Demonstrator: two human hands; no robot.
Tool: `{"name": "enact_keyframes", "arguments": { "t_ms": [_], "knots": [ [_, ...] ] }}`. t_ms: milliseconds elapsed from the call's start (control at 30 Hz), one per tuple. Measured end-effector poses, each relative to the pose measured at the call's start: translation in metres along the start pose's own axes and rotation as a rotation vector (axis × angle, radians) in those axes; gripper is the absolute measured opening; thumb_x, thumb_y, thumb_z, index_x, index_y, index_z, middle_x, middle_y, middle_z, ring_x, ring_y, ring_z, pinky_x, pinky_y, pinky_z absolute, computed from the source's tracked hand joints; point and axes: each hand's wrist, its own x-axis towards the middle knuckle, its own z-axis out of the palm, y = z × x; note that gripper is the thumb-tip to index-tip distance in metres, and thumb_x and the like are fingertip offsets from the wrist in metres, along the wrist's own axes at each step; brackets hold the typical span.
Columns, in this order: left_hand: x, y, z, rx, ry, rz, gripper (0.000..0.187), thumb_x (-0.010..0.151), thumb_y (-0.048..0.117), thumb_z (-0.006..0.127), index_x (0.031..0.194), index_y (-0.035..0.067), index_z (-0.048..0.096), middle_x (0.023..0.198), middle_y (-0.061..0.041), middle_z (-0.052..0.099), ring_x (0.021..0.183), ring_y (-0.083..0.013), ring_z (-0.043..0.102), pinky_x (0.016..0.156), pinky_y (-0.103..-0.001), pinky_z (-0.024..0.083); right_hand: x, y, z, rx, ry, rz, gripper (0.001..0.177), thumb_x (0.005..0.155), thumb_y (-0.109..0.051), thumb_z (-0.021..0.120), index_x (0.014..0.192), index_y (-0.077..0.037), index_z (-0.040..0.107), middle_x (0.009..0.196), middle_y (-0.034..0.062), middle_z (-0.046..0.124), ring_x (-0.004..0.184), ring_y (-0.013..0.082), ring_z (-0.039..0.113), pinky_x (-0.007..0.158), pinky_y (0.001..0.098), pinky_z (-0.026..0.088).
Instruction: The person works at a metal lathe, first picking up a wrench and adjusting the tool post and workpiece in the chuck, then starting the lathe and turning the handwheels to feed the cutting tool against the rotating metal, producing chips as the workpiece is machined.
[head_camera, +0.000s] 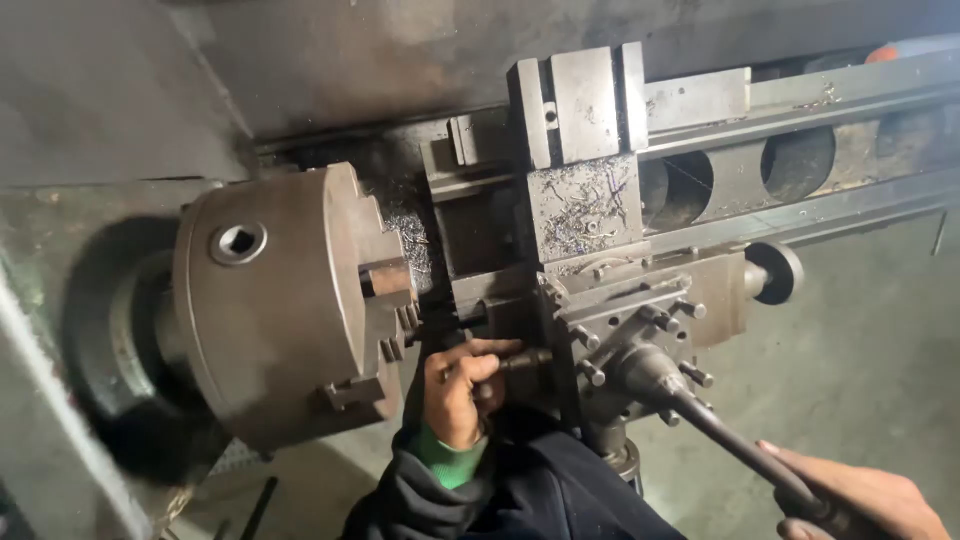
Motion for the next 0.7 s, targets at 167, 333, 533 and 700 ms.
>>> {"name": "enact_keyframes", "arguments": {
  "t_ms": [167, 333, 533, 700],
  "knots": [
    [-0.056, 0.057, 0.027, 0.519, -0.167, 0.335, 0.037, 0.088, 0.02, 0.058, 0.105, -0.004, 0.082, 0.06, 0.0, 0.06, 0.05, -0.0081, 0.05, 0.047, -0.025, 0.038, 0.02, -0.067, 0.0, 0.088, 0.036, -0.233, 0.07, 0.069, -0.014, 0.09, 0.136, -0.007, 0.071, 0.086, 0.0022, 0.077, 0.08, 0.0131, 0.075, 0.075, 0.0253, 0.057],
    [-0.085, 0.123, 0.106, 1.102, -0.307, 0.726, 0.03, 0.097, 0.028, 0.063, 0.111, 0.007, 0.079, 0.085, -0.011, 0.078, 0.07, -0.0207, 0.077, 0.066, -0.03, 0.06, 0.031, -0.116, 0.006, 0.104, 0.188, -0.454, 0.065, 0.075, -0.014, 0.083, 0.138, -0.006, 0.066, 0.095, 0.0054, 0.076, 0.08, 0.0115, 0.071, 0.075, 0.0218, 0.054],
    [-0.067, 0.135, 0.159, 1.765, -0.294, 0.705, 0.024, 0.086, 0.035, 0.07, 0.096, 0.016, 0.081, 0.07, -0.016, 0.072, 0.067, -0.0343, 0.072, 0.067, -0.043, 0.058, 0.038, -0.134, 0.002, 0.139, 0.181, -0.593, 0.061, 0.08, -0.015, 0.08, 0.139, -0.006, 0.066, 0.086, 0.0022, 0.074, 0.067, 0.0085, 0.066, 0.061, 0.0221, 0.055],
    [-0.038, 0.159, 0.205, 2.413, -0.836, 0.77, 0.033, 0.084, 0.046, 0.07, 0.094, 0.015, 0.075, 0.069, -0.011, 0.07, 0.066, -0.0324, 0.069, 0.064, -0.046, 0.053, 0.038, -0.156, 0.0, 0.07, 0.198, -0.497, 0.063, 0.074, -0.017, 0.085, 0.135, -0.01, 0.068, 0.071, 0.0074, 0.07, 0.057, 0.017, 0.058, 0.055, 0.028, 0.052]
  ]
}}
